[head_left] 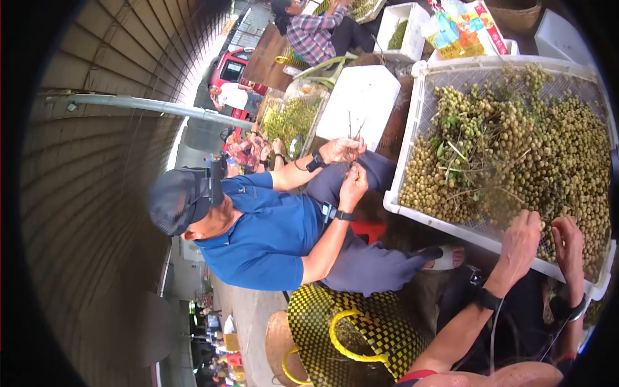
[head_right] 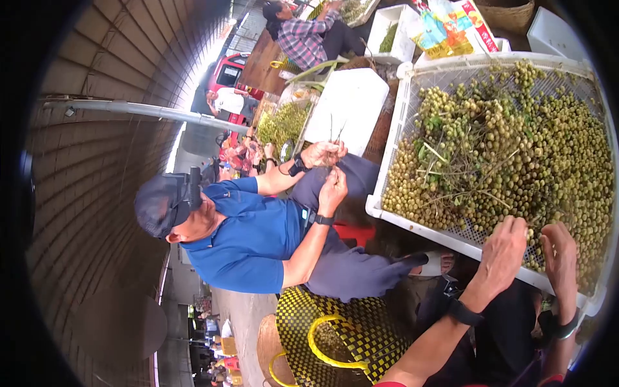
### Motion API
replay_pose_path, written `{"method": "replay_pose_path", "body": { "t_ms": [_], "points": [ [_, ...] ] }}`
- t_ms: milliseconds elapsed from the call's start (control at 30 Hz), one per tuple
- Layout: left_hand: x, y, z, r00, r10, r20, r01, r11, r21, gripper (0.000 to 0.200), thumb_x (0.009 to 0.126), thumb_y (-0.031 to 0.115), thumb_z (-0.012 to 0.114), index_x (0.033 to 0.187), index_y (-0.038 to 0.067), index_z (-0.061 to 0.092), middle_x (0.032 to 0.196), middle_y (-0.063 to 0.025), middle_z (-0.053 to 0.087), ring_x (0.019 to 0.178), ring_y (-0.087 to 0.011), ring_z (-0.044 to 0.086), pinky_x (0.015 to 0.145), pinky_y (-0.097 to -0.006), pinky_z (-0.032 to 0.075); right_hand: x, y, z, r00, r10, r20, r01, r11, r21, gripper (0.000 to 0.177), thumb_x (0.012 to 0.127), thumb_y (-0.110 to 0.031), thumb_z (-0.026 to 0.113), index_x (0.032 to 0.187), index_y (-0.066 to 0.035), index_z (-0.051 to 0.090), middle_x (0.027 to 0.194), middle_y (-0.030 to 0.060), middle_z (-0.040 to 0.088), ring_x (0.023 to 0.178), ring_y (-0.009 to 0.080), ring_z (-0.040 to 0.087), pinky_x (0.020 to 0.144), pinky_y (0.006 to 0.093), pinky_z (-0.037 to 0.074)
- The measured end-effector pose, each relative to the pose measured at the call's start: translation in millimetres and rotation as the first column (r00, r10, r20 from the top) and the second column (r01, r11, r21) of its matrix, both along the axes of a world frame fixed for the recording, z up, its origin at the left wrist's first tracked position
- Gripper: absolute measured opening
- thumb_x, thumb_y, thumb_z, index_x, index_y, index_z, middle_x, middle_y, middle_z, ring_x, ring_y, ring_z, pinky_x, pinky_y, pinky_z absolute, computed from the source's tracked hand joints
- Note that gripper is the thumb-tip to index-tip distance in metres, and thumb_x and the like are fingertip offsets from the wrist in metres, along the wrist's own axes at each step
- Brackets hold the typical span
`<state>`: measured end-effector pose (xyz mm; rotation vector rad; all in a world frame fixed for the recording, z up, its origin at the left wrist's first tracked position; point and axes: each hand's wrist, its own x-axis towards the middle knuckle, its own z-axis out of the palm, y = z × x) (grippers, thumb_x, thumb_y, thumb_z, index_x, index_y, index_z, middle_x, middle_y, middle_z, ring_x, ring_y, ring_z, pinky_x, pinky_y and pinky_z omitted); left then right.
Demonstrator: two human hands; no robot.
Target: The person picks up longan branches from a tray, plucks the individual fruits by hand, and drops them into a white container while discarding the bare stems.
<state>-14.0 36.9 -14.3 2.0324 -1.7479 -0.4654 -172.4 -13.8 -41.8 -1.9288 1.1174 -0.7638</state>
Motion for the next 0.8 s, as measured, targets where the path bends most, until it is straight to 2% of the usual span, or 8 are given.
{"method": "replay_pose_path", "body": {
  "t_ms": [200,333,433,533,567,633,767,800],
  "points": [
    [-8,1,11,0.978,-0.09,-0.186,0.067,0.99,-0.124,0.011,0.095,0.01,0.05,0.101,0.001,0.051,0.095,-0.0193,0.053,0.09,-0.0371,0.058,0.076,-0.0439,0.049,-7,5,-36,0.996,0.01,-0.088,-0.003,0.997,0.08,0.006,0.087,-0.002,0.054,0.091,0.003,0.053,0.08,0.017,0.049,0.074,0.0354,0.049,0.069,0.0395,0.041],
    [-16,4,22,0.942,-0.117,-0.314,0.053,0.977,-0.205,0.013,0.098,0.011,0.046,0.102,-0.001,0.05,0.092,-0.017,0.057,0.082,-0.0309,0.062,0.069,-0.0393,0.051,-11,-2,-64,0.917,-0.07,0.392,0.006,0.987,0.162,0.027,0.093,-0.007,0.051,0.119,-0.001,0.053,0.106,0.01,0.058,0.097,0.0222,0.056,0.088,0.0296,0.044],
    [-23,7,30,0.369,-0.098,-0.924,0.139,0.989,-0.049,0.022,0.104,0.018,0.037,0.097,0.001,0.05,0.066,-0.0032,0.054,0.056,-0.0101,0.056,0.055,-0.0268,0.047,-19,-7,-39,0.776,-0.254,0.577,-0.184,0.785,0.592,0.047,0.098,-0.031,0.051,0.136,-0.004,0.047,0.11,0.0023,0.056,0.097,0.0144,0.057,0.084,0.0265,0.047],
    [-32,15,26,0.273,-0.111,-0.955,0.121,0.989,-0.08,0.023,0.104,0.02,0.039,0.094,0.002,0.051,0.064,-0.0032,0.055,0.057,-0.0115,0.058,0.052,-0.0282,0.047,-39,-1,-41,0.622,-0.33,0.71,-0.573,0.426,0.7,0.047,0.099,-0.045,0.049,0.128,-0.009,0.052,0.101,0.0017,0.064,0.073,0.009,0.061,0.055,0.0213,0.048],
    [-30,17,31,0.286,-0.132,-0.949,0.1,0.989,-0.107,0.023,0.104,0.02,0.039,0.094,0.002,0.051,0.064,-0.0032,0.055,0.057,-0.0115,0.058,0.052,-0.0282,0.047,-28,9,-17,0.622,-0.297,0.725,-0.59,0.432,0.682,0.047,0.099,-0.045,0.049,0.128,-0.009,0.052,0.101,0.0017,0.064,0.073,0.009,0.061,0.055,0.0213,0.048],
    [-32,31,44,0.667,-0.162,-0.727,0.056,0.984,-0.168,0.025,0.103,0.022,0.041,0.092,0.002,0.051,0.061,-0.0035,0.055,0.055,-0.0106,0.058,0.049,-0.0282,0.046,-21,45,27,0.514,-0.537,0.669,-0.383,0.554,0.739,0.038,0.099,-0.045,0.048,0.118,-0.013,0.057,0.082,-0.0009,0.063,0.061,0.008,0.058,0.053,0.0221,0.05],
    [-30,73,85,0.488,-0.106,-0.866,-0.053,0.987,-0.151,0.025,0.101,0.022,0.047,0.089,0.0,0.05,0.059,-0.0046,0.054,0.052,-0.0131,0.057,0.045,-0.0311,0.045,-36,69,46,0.523,-0.196,0.83,-0.641,0.551,0.534,0.033,0.1,-0.033,0.052,0.124,-0.011,0.053,0.096,0.0016,0.066,0.074,0.0081,0.063,0.058,0.0198,0.052],
    [-26,85,103,0.578,-0.033,-0.815,-0.076,0.993,-0.094,0.026,0.1,0.024,0.049,0.09,0.0,0.05,0.064,-0.006,0.055,0.055,-0.015,0.058,0.045,-0.0324,0.045,-31,76,59,0.575,-0.17,0.801,-0.591,0.591,0.549,0.035,0.099,-0.025,0.055,0.129,-0.008,0.049,0.105,0.0048,0.065,0.083,0.0112,0.064,0.061,0.0198,0.051]
  ]
}}
